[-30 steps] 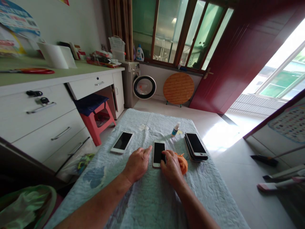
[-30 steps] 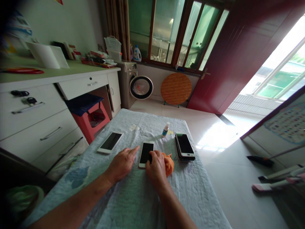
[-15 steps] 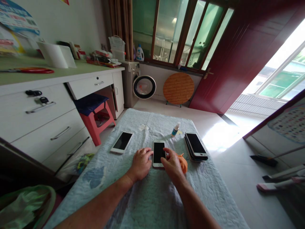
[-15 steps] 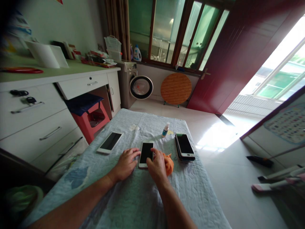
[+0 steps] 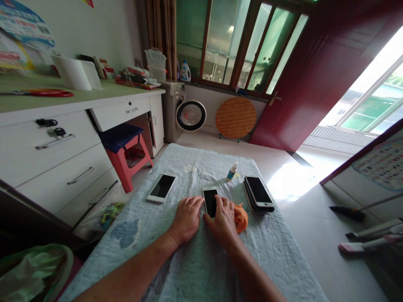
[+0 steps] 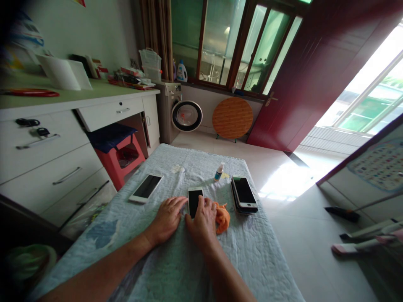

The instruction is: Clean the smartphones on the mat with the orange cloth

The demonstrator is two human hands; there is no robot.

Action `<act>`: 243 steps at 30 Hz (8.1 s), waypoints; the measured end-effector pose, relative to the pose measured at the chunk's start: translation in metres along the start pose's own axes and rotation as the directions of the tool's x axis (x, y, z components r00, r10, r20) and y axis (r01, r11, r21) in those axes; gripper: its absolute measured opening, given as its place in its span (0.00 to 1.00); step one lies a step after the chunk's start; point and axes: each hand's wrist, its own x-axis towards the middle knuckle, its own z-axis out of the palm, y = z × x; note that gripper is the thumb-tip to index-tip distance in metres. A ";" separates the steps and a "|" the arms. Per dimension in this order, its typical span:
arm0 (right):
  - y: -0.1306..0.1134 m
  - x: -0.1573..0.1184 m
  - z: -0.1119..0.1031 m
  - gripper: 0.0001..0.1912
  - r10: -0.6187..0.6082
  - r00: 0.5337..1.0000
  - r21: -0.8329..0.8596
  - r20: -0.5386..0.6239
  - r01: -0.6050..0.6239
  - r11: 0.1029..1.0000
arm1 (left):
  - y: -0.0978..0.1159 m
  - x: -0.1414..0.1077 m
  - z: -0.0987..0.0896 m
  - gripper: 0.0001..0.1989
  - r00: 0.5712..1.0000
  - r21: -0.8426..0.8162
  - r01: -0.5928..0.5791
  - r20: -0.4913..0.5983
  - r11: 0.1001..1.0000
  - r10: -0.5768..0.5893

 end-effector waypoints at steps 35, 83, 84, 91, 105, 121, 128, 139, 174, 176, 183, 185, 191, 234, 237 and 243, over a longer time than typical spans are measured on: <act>0.076 0.034 -0.065 0.36 0.107 0.911 0.041 -0.399 -0.099 0.994 | -0.011 -0.001 0.005 0.22 0.995 0.095 -0.102 -0.009 0.990 0.103; 0.054 0.019 -0.049 0.08 -0.087 0.993 -0.080 -0.078 0.081 0.994 | -0.054 0.014 -0.045 0.22 0.899 0.418 0.378 -0.379 0.826 -0.220; 0.054 0.018 -0.049 0.08 -0.077 0.996 -0.090 -0.043 0.073 0.993 | -0.058 0.014 -0.045 0.23 0.892 0.433 0.413 -0.371 0.801 -0.259; 0.055 0.017 -0.047 0.09 -0.015 0.995 -0.175 0.099 0.032 0.984 | -0.079 0.015 -0.046 0.21 0.900 0.447 0.435 -0.240 0.782 -0.364; 0.050 0.013 -0.044 0.13 0.065 0.988 -0.219 0.138 -0.033 0.975 | -0.074 0.016 -0.053 0.27 0.869 0.370 0.488 -0.289 0.791 -0.402; 0.046 0.018 -0.037 0.08 0.015 0.990 -0.026 0.143 -0.012 1.000 | -0.062 0.022 -0.042 0.25 0.908 0.168 0.298 -0.353 0.940 -0.225; 0.049 0.020 -0.025 0.08 -0.033 0.998 0.213 0.048 0.022 0.977 | -0.026 0.018 -0.027 0.26 0.949 0.056 0.158 -0.284 0.986 -0.136; 0.042 0.019 -0.027 0.09 0.089 0.994 0.570 0.062 -0.108 0.815 | -0.010 0.011 -0.018 0.24 0.993 0.046 0.052 -0.112 0.998 -0.046; 0.015 0.011 -0.014 0.13 -0.326 0.945 0.256 -0.027 0.322 0.911 | -0.017 0.007 -0.024 0.46 0.993 -0.251 -0.030 0.107 0.968 0.059; 0.016 0.010 -0.018 0.13 -0.339 0.941 0.264 -0.019 0.332 0.906 | -0.018 0.007 -0.024 0.47 0.993 -0.242 -0.012 0.109 0.970 0.040; 0.019 0.008 -0.019 0.15 -0.373 0.918 0.324 0.132 0.316 0.892 | -0.015 0.007 -0.024 0.47 0.994 -0.211 0.047 0.106 0.976 -0.025; 0.020 0.006 -0.017 0.14 -0.399 0.904 0.334 0.156 0.332 0.882 | -0.013 0.007 -0.024 0.42 0.995 -0.205 0.014 0.101 0.979 0.007; 0.019 0.008 -0.013 0.14 -0.382 0.909 0.281 0.168 0.328 0.902 | -0.007 0.006 -0.022 0.30 0.991 -0.148 -0.099 0.071 0.984 0.111; 0.030 0.036 -0.013 0.17 -0.300 0.942 -0.006 0.151 0.304 0.953 | -0.003 0.004 -0.024 0.27 0.970 -0.048 -0.188 0.146 0.981 0.193; 0.028 0.037 -0.011 0.18 -0.296 0.944 0.003 0.145 0.299 0.954 | -0.003 0.004 -0.024 0.26 0.972 -0.053 -0.181 0.143 0.982 0.186; 0.024 0.036 -0.013 0.18 -0.368 0.915 0.095 0.164 0.356 0.930 | -0.006 0.004 -0.020 0.24 0.978 -0.123 -0.170 0.104 0.978 0.184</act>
